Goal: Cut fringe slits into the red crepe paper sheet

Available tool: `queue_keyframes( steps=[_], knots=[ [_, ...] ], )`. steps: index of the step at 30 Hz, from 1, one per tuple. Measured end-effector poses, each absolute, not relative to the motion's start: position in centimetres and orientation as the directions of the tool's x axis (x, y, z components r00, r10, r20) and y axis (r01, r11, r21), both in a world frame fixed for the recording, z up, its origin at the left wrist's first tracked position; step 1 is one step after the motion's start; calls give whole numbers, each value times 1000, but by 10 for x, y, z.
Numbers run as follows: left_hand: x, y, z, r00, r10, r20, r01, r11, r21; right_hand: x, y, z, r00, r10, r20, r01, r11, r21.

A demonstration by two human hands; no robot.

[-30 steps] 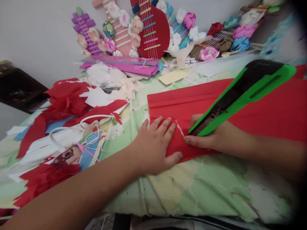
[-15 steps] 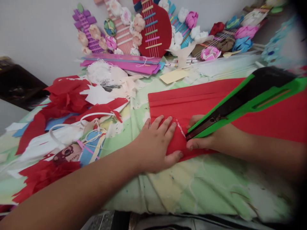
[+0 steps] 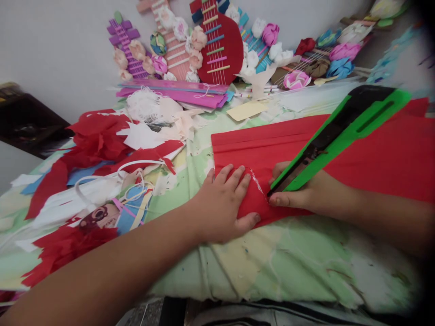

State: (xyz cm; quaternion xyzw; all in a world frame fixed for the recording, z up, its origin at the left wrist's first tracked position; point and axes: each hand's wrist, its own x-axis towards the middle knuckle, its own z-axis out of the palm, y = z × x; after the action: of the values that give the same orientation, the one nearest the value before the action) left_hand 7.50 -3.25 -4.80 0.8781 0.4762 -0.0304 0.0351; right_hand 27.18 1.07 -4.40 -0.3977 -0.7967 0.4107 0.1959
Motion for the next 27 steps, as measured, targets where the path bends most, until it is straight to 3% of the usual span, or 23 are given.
queue_keyframes(
  steps=[16, 27],
  knots=[
    [76, -33, -48, 535, 839, -103, 844, -535, 29, 270, 12, -46, -650, 759, 40, 442, 420, -792],
    [76, -33, -49, 548, 832, -84, 836, -547, 37, 270, 11, -48, -659, 752, -2, 499, 434, -750]
  ],
)
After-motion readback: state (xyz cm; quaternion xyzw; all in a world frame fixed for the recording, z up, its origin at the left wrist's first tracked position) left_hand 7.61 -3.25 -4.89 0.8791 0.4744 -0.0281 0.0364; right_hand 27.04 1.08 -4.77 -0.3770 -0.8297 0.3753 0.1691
